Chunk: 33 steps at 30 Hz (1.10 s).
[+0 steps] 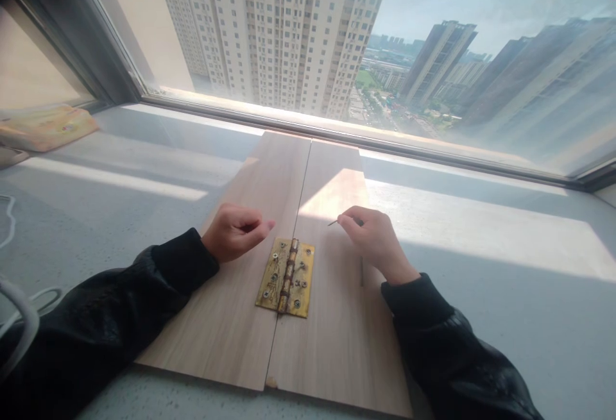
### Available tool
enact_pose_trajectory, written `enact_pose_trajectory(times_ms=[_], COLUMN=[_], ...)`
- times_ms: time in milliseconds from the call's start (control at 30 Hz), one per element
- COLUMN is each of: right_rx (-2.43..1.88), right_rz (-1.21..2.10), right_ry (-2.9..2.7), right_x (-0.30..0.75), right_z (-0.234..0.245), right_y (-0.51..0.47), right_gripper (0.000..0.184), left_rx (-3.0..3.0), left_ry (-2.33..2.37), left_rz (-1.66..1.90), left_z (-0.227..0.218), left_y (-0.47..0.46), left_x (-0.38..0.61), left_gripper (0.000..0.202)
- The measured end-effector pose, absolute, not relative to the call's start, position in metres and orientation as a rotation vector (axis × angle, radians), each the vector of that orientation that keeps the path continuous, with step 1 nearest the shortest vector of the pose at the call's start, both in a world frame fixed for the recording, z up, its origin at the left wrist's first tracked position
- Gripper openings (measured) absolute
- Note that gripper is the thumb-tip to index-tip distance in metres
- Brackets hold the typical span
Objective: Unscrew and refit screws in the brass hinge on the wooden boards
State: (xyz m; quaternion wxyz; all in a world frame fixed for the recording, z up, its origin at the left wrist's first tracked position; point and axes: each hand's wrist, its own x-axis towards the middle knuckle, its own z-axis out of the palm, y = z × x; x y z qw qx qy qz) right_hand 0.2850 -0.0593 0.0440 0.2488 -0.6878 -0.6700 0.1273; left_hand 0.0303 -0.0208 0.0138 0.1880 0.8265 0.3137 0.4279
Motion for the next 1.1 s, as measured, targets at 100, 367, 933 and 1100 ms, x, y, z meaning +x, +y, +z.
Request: enact_pose_trajectory(times_ms=[100, 367, 933, 1100], right_rx=[-1.954, -1.983, -1.271, -1.234], right_rz=[0.310, 0.352, -0.179, -0.118], right_ry=[-1.739, -1.572, -1.696, -1.816], right_x=[0.298, 0.299, 0.226, 0.227], right_z=[0.028, 0.029, 0.060, 0.061], right_y=[-0.052, -0.052, -0.105, -0.104], right_gripper=[0.026, 0.026, 0.012, 0.013], left_rx=[2.324, 2.315, 2.321, 2.321], left_ry=[0.880, 0.886, 0.867, 0.868], left_rz=[1.203, 1.165, 1.145, 1.135], left_z=[0.014, 0.013, 0.013, 0.012], left_y=[-0.020, -0.020, -0.020, -0.020], left_x=[0.030, 0.029, 0.031, 0.031], left_gripper=[0.044, 0.042, 0.043, 0.043])
